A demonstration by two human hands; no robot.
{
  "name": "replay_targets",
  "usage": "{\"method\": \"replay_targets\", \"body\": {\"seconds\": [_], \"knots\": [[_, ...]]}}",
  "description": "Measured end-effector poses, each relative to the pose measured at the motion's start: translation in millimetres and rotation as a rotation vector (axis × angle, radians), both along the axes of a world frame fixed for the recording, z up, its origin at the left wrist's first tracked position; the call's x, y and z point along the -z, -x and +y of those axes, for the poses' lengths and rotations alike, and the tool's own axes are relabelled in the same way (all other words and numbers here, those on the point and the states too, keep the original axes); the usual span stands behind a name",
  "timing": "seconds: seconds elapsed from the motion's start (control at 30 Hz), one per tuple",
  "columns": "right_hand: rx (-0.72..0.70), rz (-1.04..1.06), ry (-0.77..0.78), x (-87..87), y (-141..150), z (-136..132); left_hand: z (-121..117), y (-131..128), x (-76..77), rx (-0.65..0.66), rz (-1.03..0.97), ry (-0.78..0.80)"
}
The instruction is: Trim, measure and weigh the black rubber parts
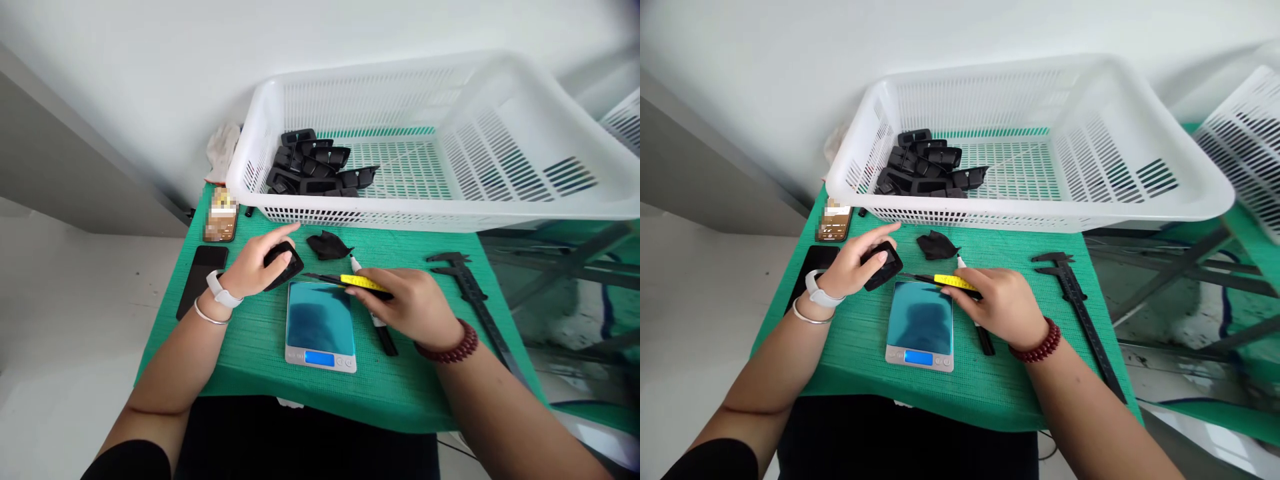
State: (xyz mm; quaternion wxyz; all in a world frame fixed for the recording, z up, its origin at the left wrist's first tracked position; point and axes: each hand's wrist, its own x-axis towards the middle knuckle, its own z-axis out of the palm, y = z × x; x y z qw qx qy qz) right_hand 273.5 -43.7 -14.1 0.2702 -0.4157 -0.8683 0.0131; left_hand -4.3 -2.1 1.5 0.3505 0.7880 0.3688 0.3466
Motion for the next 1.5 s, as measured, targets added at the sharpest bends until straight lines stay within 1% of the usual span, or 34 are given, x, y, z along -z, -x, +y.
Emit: {"method": "replay_targets", "body": {"seconds": [0.07, 0.17, 0.23, 0.43, 0.53, 0.63, 0.7, 0.73, 0.83, 0.9, 1.1, 1.2, 1.27, 1.4, 1.5], "knots": [[-0.005, -0.033, 0.013, 0.1, 0.0, 0.6, 0.1, -0.6, -0.5, -0.005, -0.008, 0.001], [0.066, -0.057, -0.002, -0.2, -0.1, 1.4, -1.0, -2.1, -1.7, 0.031, -0.022, 0.001], [0.08, -0.051, -0.008, -0.7, -0.7, 1.6, -2.1, -3.1, -2.4, 0.038, -0.015, -0.006], [-0.012, -0.025, -0.005, -1.6, -1.2, -0.1, -2.9, -2.4, -3.2, -0.01, -0.02, 0.006], [-0.027, -0.014, -0.017, -1.3, 0.8, -1.0, -3.2, -2.2, -4.1, 0.011, 0.0, 0.0], [0.039, -0.021, -0.058, -0.9, 1.4, -0.7, -4.2, -3.2, -4.9, 0.051, 0.011, 0.005], [0.088, -0.009, -0.08, -0.7, 0.2, -0.1, -4.8, -4.0, -5.0, 0.056, 0.009, 0.017], [0.089, -0.002, -0.075, -0.6, -0.6, 0.3, -4.9, -4.4, -4.9, 0.05, 0.007, 0.023], [0.011, -0.006, -0.016, -0.1, -2.0, 0.6, -4.9, -4.6, -4.2, 0.025, -0.001, 0.024], [-0.015, -0.026, 0.0, 0.6, -1.2, 0.1, -4.7, -4.0, -3.7, 0.023, -0.001, 0.024], [0.043, -0.054, -0.023, 2.7, 3.9, -1.8, -3.8, -1.9, -2.2, -0.006, 0.018, 0.018], [0.136, -0.039, -0.082, 2.5, 2.9, -1.0, -4.3, -3.3, -1.7, 0.024, 0.042, 0.013], [0.162, -0.027, -0.102, 1.6, 1.4, -0.3, -5.0, -4.5, -1.7, 0.036, 0.055, 0.016], [0.052, -0.038, -0.018, 0.4, 0.7, -0.3, -5.4, -5.1, -2.1, 0.01, 0.04, 0.011], [0.051, -0.043, 0.015, 1.0, 1.9, -1.1, -4.8, -4.1, -2.4, 0.002, 0.04, 0.003]]}}
